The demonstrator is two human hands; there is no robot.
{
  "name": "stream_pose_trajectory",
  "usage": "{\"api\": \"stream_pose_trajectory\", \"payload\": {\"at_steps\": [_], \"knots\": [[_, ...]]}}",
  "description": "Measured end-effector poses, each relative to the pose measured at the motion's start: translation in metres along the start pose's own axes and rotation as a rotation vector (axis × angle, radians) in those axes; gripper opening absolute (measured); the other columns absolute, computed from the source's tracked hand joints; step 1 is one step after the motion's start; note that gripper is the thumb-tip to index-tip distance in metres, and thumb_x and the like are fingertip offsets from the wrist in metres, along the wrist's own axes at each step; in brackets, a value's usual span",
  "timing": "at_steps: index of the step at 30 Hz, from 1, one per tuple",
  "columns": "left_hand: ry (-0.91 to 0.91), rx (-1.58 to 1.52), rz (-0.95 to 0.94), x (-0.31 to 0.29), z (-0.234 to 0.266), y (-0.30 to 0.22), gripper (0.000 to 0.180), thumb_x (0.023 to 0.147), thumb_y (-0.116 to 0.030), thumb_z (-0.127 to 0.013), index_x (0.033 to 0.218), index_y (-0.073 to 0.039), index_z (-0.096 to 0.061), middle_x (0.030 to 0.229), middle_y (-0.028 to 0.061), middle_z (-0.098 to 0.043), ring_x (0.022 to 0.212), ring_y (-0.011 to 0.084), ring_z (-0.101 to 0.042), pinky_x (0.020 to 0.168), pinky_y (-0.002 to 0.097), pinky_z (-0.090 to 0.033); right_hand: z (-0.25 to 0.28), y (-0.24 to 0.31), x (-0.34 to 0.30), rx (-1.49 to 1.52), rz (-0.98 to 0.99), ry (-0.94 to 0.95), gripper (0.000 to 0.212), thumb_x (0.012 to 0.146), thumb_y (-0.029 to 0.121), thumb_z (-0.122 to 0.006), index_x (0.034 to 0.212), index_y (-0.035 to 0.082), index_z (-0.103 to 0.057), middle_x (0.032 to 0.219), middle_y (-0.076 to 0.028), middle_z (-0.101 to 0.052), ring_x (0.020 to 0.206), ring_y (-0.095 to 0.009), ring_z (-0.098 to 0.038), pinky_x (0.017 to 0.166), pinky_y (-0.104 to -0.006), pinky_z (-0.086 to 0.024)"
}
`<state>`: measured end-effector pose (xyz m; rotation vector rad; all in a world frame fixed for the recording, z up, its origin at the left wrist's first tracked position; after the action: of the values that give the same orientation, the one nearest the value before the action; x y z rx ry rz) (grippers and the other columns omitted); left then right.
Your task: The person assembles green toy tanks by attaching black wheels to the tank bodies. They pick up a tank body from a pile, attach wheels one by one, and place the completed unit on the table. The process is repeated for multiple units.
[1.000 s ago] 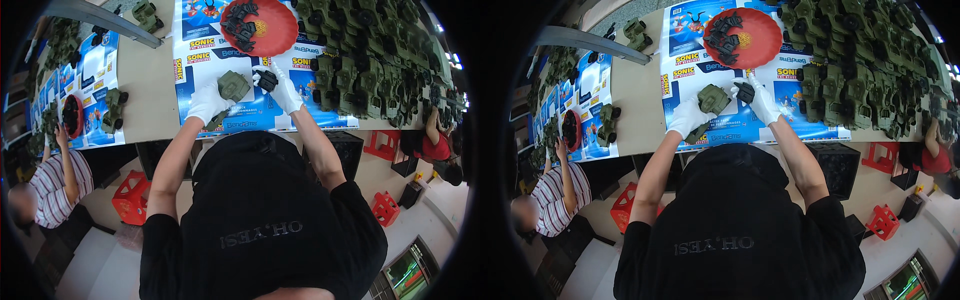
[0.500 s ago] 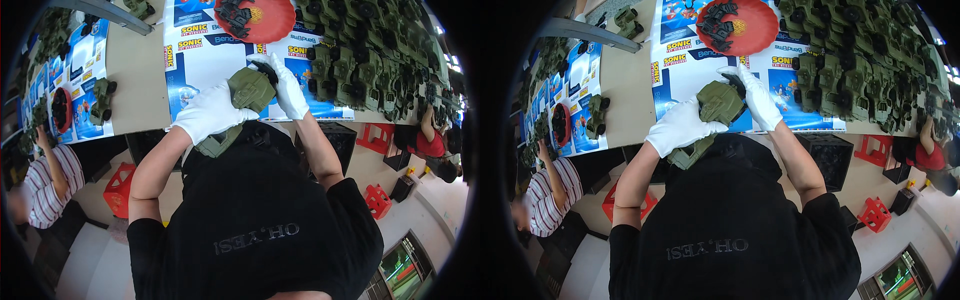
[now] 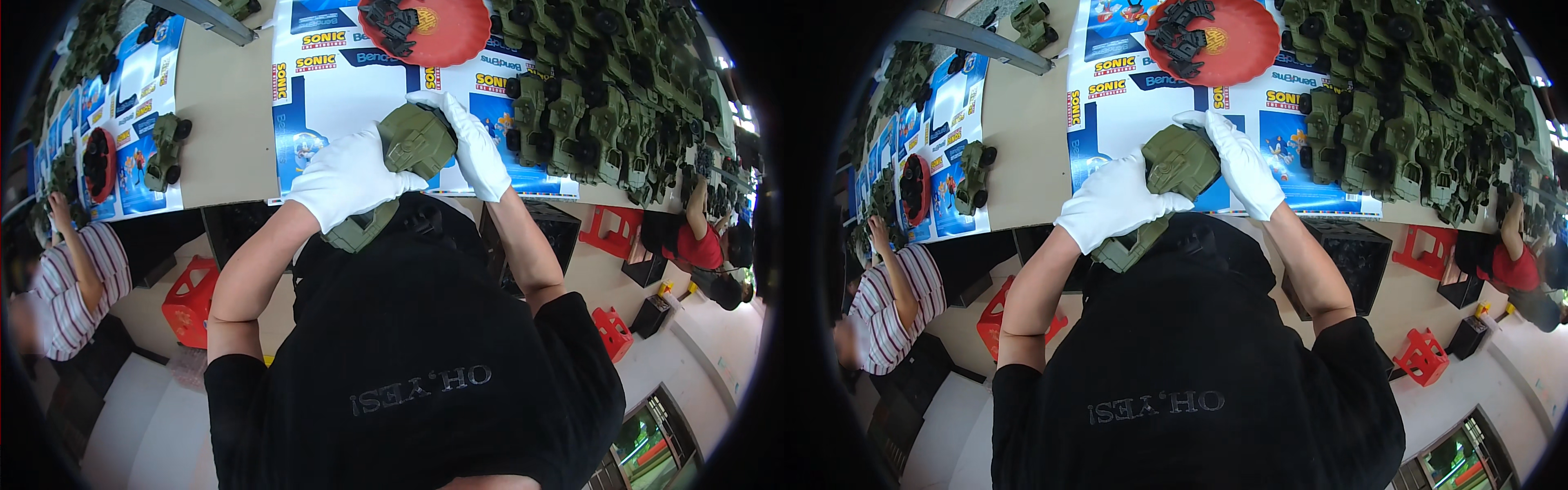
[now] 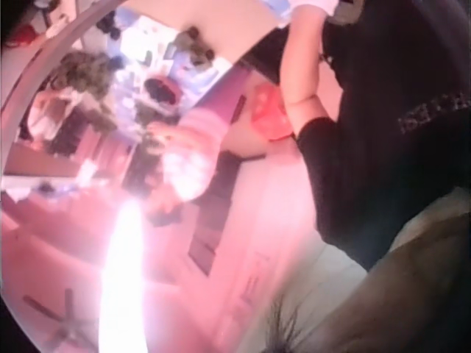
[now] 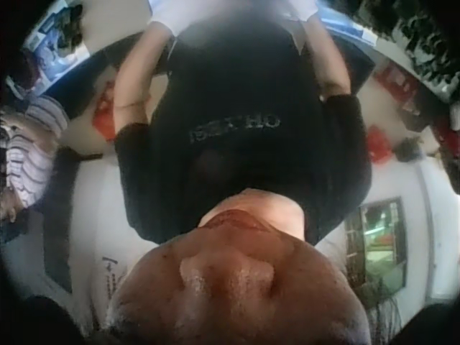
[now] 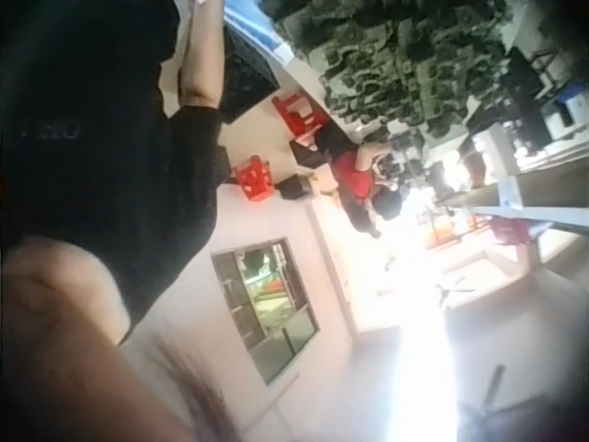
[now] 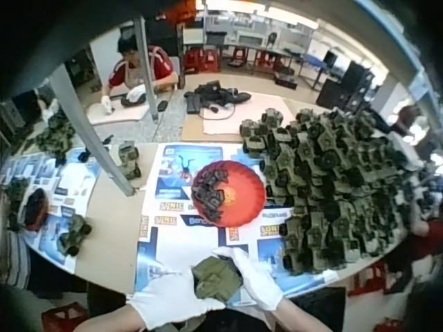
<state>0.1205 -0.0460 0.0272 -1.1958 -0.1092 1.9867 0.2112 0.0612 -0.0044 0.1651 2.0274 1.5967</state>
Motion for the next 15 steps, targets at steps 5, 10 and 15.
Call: {"api": "stream_pose_trajectory", "payload": {"at_steps": [5, 10, 15], "knots": [[-0.048, 0.016, -0.039, 0.001, -0.003, 0.0, 0.094, 0.068, -0.064, -0.073, 0.12, 0.011, -0.053, 0.109, 0.0266, -0.065, 0.103, 0.0381, -0.064, 0.09, 0.0393, -0.05, -0.002, -0.006, -0.001, 0.063, -0.061, 0.022, 0.058, 0.105, 0.046, -0.027, 0.128, 0.003, -0.057, 0.124, -0.01, -0.059, 0.114, -0.018, -0.055, 0.102, -0.0312, -0.04], [0.001, -0.045, -0.028, 0.006, -0.006, 0.003, 0.091, 0.067, -0.063, -0.074, 0.117, 0.01, -0.056, 0.106, 0.0256, -0.066, 0.102, 0.0364, -0.065, 0.09, 0.0386, -0.049, -0.002, -0.009, 0.005, 0.069, -0.079, 0.022, 0.06, 0.103, 0.05, -0.03, 0.126, 0.002, -0.058, 0.122, -0.01, -0.061, 0.111, -0.017, -0.058, 0.099, -0.0311, -0.044], [-0.003, -0.057, -0.08, -0.002, 0.004, -0.008, 0.088, 0.069, -0.059, -0.074, 0.111, 0.016, -0.055, 0.104, 0.0288, -0.065, 0.1, 0.0379, -0.065, 0.088, 0.0385, -0.05, 0.009, -0.035, 0.016, 0.354, -0.258, -0.173, 0.065, 0.101, 0.053, -0.033, 0.108, -0.002, -0.066, 0.103, -0.011, -0.068, 0.095, -0.019, -0.063, 0.09, -0.0308, -0.048]]}}
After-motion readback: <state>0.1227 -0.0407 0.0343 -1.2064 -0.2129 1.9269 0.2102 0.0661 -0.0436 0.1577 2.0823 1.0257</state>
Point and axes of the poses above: each hand's wrist, its own x-axis towards the middle knuckle, its own z-axis out of the back of the hand, y = z × x, the point moved 8 cm from there along x, towards the middle knuckle
